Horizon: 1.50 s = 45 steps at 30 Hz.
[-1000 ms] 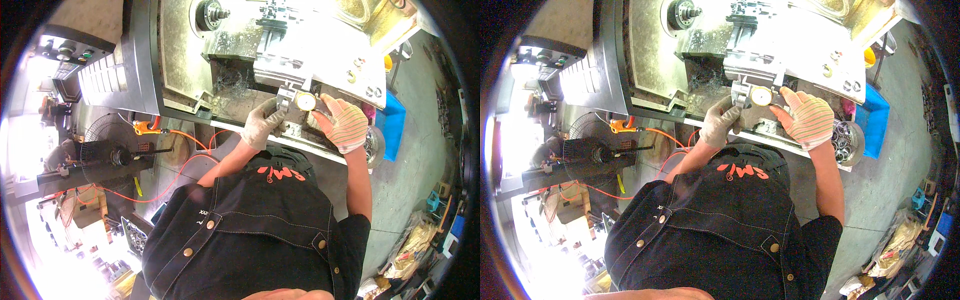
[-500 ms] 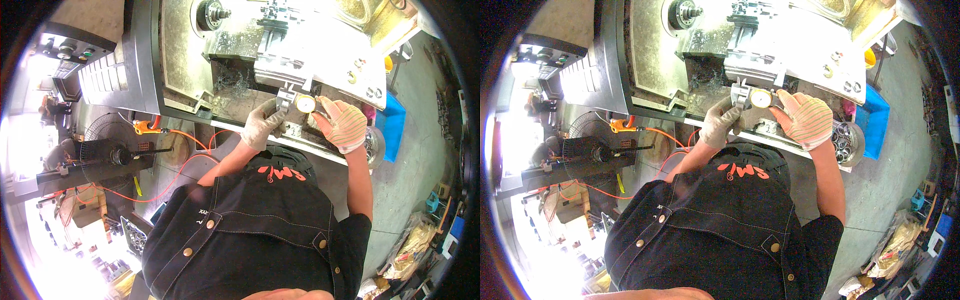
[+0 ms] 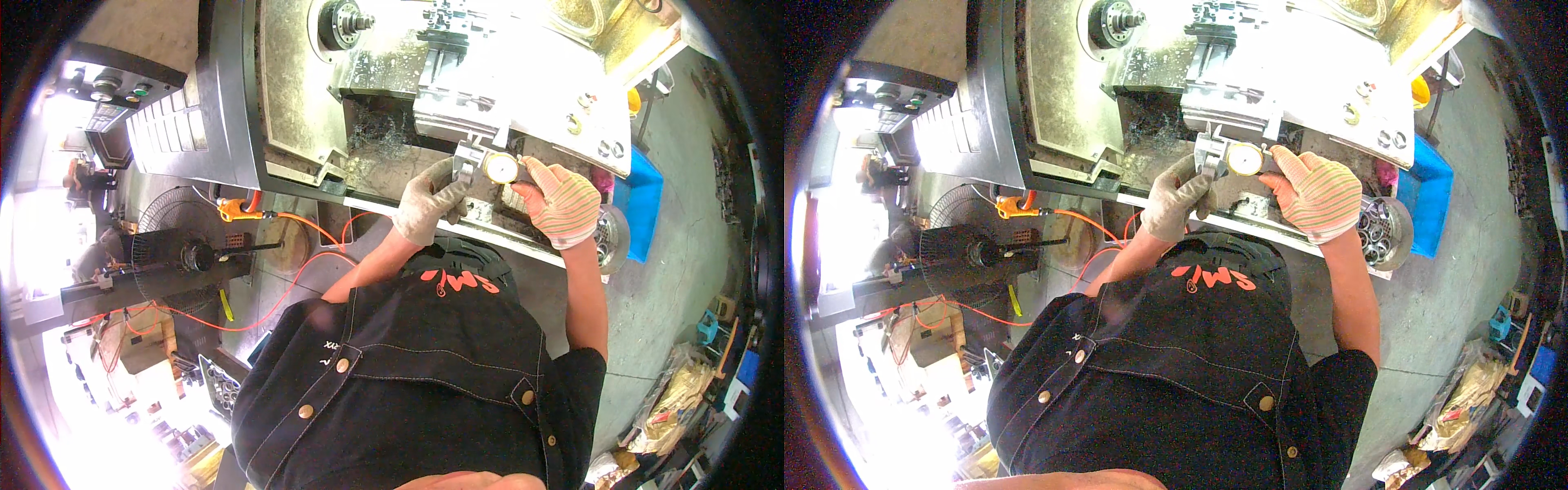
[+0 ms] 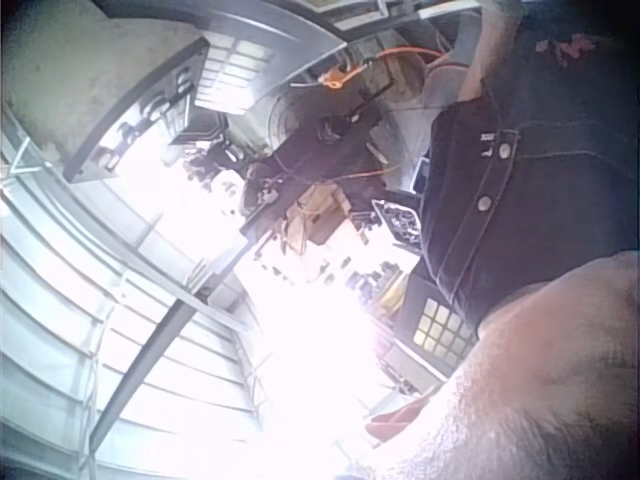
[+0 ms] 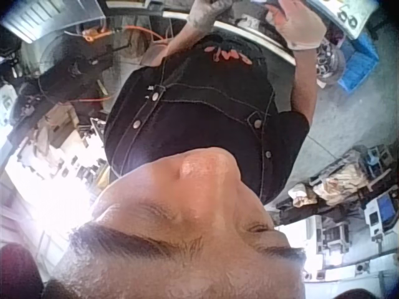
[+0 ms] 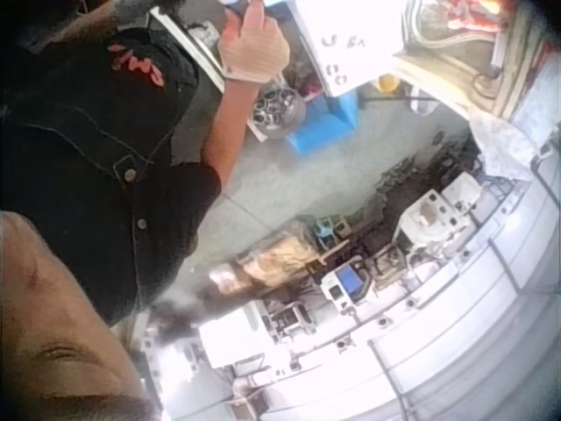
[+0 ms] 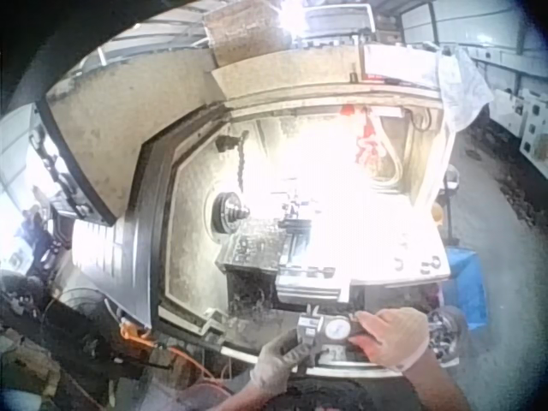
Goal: The person uses a screwdriver to adjust a component on a lathe machine. They then pick up a metal ring and measure its dimensions using a dial caliper, rotating the part to check different angles.
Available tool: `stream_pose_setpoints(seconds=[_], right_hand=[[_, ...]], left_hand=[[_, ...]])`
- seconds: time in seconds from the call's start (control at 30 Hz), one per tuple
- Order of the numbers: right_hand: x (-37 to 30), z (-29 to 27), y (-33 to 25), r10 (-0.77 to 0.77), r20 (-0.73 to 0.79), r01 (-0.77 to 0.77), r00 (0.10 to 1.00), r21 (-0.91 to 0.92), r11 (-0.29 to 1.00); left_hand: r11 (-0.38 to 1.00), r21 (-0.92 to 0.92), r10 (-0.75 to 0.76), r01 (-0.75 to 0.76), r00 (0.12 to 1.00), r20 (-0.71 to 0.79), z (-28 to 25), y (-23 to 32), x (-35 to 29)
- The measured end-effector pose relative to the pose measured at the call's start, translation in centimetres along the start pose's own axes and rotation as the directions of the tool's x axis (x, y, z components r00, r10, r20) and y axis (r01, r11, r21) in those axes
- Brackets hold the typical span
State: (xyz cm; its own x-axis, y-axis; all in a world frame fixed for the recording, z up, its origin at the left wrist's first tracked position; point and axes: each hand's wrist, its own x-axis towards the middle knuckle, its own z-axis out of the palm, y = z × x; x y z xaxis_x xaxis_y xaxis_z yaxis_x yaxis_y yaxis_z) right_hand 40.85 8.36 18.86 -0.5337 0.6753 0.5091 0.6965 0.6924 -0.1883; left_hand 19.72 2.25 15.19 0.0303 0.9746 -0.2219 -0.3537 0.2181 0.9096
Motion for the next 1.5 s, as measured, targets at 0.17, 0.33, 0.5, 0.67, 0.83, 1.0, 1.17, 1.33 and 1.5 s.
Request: stream_pose_setpoints(seconds=[0.17, 0.33, 0.5, 0.67, 0.83, 1.0, 1.17, 1.33, 1.5], right_hand=[[-0.04, 0.23, 0.19, -0.016, -0.017, 0.016, 1.0, 0.0, 1.0], [-0.01, 0.17, -0.05, -0.007, -0.035, 0.008, 0.999, 0.009, 1.0], [-0.04, 0.08, 0.04, -0.013, -0.031, 0.013, 0.999, 0.025, 1.0], [-0.19, 0.18, 0.04, -0.024, -0.045, 0.025, 0.999, 0.022, 0.999], [-0.06, 0.17, -0.1, -0.037, -0.058, 0.037, 0.998, -0.013, 0.999], [-0.19, 0.56, 0.05, -0.057, -0.083, 0.054, 0.995, -0.033, 0.998], [-0.08, 0.45, -0.2, -0.017, -0.079, 0.016, 0.997, -0.014, 1.0], [-0.33, -0.17, -0.13, -0.003, -0.022, 0.003, 1.0, 0.0, 1.0], [-0.21, 0.4, -0.27, -0.009, -0.095, 0.019, 0.995, 0.098, 0.995]], left_hand=[[1.0, 0.013, 0.012, -0.012, 1.0, 0.003, -0.34, -0.46, 0.23], [0.999, 0.038, 0.013, -0.013, 1.0, 0.005, -0.41, -0.25, 0.2], [0.998, 0.055, 0.023, -0.023, 1.0, -0.007, -0.28, -0.14, 0.2], [0.998, 0.062, 0.017, -0.017, 1.0, -0.002, -0.31, 0.13, 0.18], [1.0, 0.011, 0.014, -0.013, 0.997, -0.082, 0.08, 0.06, 0.09], [0.998, 0.052, -0.014, 0.019, 0.996, -0.089, -0.16, 0.21, 0.05], [0.984, 0.174, 0.065, -0.046, 0.992, -0.104, -0.35, 0.22, -0.2], [0.987, 0.098, 0.127, -0.125, 0.992, -0.017, -0.44, 0.15, -0.65], [0.998, 0.019, 0.064, -0.064, 0.998, -0.001, -0.59, -0.05, -0.32]])
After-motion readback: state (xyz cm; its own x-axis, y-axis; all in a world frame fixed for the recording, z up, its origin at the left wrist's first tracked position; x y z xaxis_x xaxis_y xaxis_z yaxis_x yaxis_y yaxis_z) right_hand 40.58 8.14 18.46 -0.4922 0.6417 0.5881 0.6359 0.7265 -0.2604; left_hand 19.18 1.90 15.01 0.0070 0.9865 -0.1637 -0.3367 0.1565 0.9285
